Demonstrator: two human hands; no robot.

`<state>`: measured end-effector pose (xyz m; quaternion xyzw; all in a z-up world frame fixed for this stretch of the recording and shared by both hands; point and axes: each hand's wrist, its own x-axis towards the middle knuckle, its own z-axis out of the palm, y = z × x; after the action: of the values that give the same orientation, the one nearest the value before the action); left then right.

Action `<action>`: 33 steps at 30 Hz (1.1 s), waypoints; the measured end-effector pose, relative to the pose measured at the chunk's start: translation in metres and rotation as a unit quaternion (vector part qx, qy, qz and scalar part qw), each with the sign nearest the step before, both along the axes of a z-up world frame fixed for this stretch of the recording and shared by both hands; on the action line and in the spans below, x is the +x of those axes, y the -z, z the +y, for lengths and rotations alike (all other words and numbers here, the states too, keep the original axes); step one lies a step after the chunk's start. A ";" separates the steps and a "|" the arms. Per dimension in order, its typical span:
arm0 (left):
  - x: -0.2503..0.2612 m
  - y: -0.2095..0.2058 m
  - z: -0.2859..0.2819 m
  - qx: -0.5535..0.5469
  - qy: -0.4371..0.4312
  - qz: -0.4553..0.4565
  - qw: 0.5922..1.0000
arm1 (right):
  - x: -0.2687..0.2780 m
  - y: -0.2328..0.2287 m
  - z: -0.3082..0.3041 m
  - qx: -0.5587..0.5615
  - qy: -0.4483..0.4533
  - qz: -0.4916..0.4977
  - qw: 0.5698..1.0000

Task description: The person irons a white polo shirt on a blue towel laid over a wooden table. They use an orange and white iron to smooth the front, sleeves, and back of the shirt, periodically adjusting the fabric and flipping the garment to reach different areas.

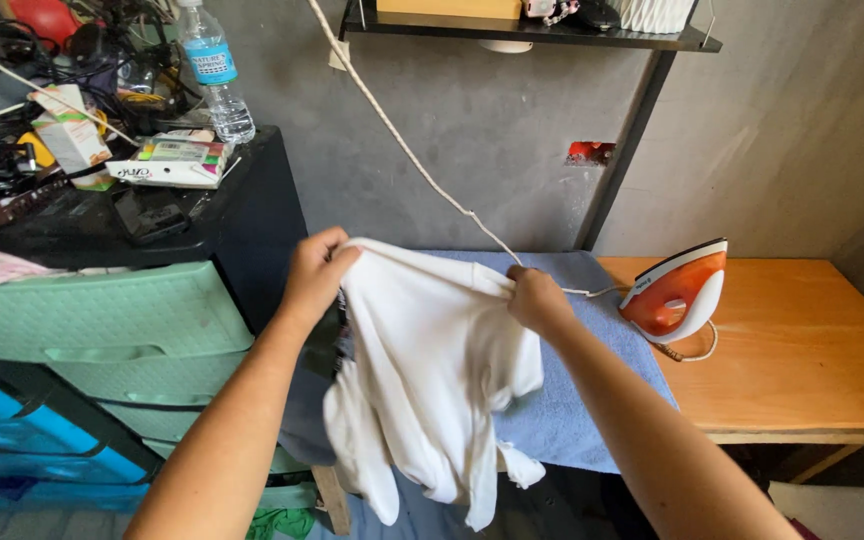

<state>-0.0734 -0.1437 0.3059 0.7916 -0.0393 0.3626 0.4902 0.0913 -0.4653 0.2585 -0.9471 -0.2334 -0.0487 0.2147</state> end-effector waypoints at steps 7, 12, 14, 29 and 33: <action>-0.049 -0.045 0.028 -0.186 0.077 -0.026 0.979 | 0.030 0.054 -0.053 0.105 0.091 0.152 0.979; -0.070 -0.057 0.041 -0.305 -0.003 0.004 0.952 | 0.032 0.037 -0.077 0.491 -0.013 0.447 0.748; -0.081 -0.067 0.053 -0.267 0.101 -0.010 0.958 | 0.013 -0.009 -0.093 0.462 -0.067 0.497 0.731; -0.058 -0.008 0.061 -0.121 0.134 0.194 0.964 | 0.072 0.024 -0.214 0.414 -0.161 0.552 0.705; 0.005 0.011 0.066 -0.216 0.074 0.206 0.951 | 0.104 0.082 -0.185 0.390 -0.167 0.548 0.721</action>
<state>-0.0688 -0.0772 0.2949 0.7189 0.0832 0.1540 0.6727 0.1953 -0.6503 0.1766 -0.5868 -0.1894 0.4286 0.6604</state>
